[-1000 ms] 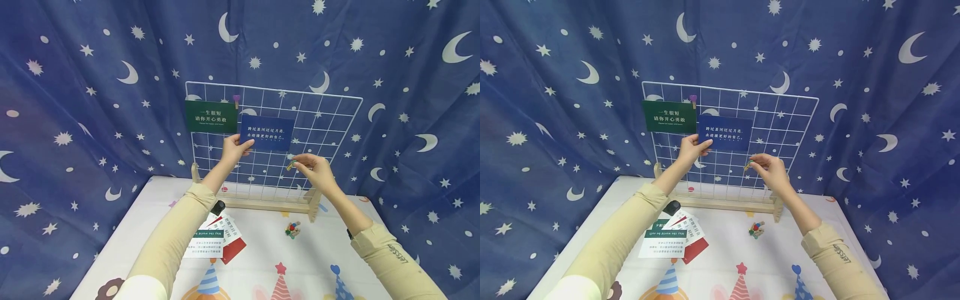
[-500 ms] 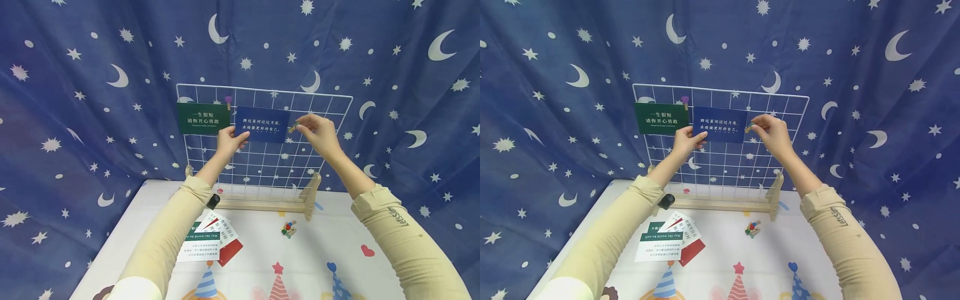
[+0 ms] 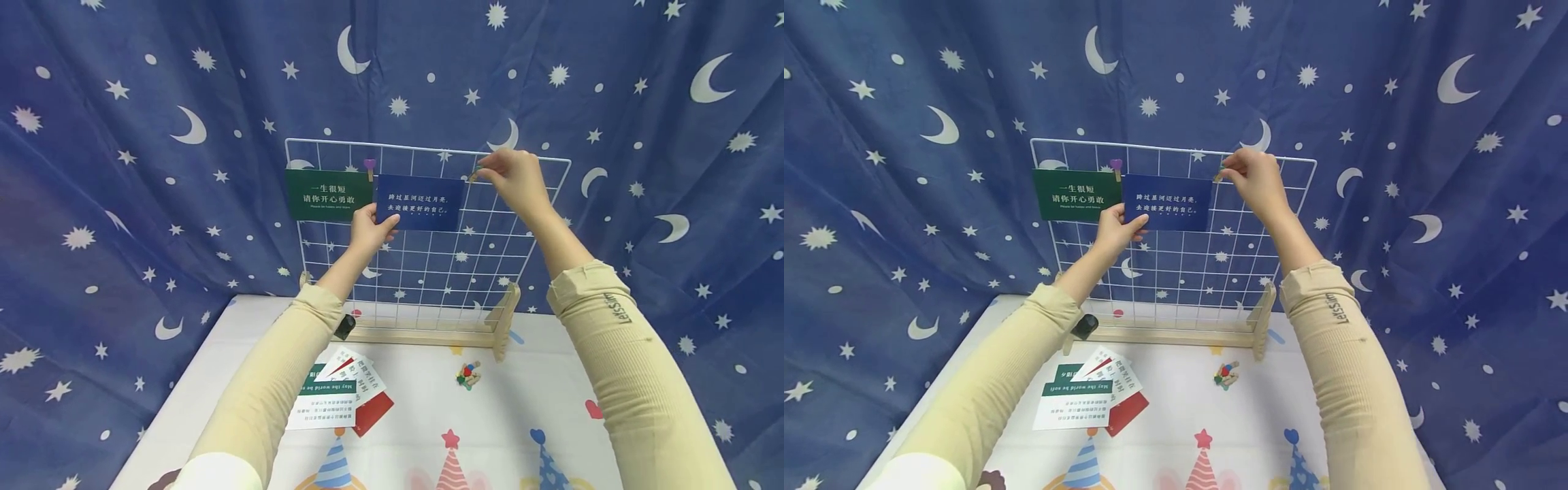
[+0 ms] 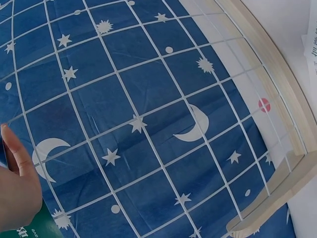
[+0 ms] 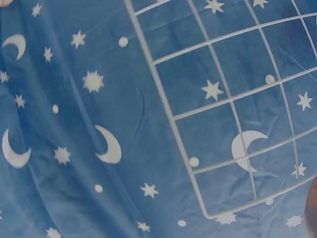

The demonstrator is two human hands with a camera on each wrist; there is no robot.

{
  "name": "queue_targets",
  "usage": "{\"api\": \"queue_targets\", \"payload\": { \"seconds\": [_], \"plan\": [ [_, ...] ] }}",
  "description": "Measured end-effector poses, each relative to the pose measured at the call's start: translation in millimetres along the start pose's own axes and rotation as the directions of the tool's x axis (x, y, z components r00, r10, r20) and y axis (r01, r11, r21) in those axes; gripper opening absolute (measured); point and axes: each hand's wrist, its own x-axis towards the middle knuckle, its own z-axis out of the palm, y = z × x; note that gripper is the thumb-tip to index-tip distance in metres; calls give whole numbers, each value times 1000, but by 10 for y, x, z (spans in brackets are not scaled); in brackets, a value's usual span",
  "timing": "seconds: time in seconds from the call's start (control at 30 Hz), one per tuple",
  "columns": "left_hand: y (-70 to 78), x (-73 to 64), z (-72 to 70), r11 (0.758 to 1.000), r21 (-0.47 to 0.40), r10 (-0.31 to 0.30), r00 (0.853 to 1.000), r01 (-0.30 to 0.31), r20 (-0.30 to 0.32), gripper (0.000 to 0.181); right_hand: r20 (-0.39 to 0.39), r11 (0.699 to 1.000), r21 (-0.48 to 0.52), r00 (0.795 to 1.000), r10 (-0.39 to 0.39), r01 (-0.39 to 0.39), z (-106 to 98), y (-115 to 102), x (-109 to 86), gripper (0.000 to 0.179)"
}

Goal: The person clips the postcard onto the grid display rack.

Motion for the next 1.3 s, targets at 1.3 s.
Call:
{"api": "queue_targets", "payload": {
  "seconds": [1.3],
  "plan": [
    [-17,-9,81,999,-15,-38,999,37,-37,31,-5,975,36,975,222,-221,195,-3,100,20]
  ]
}}
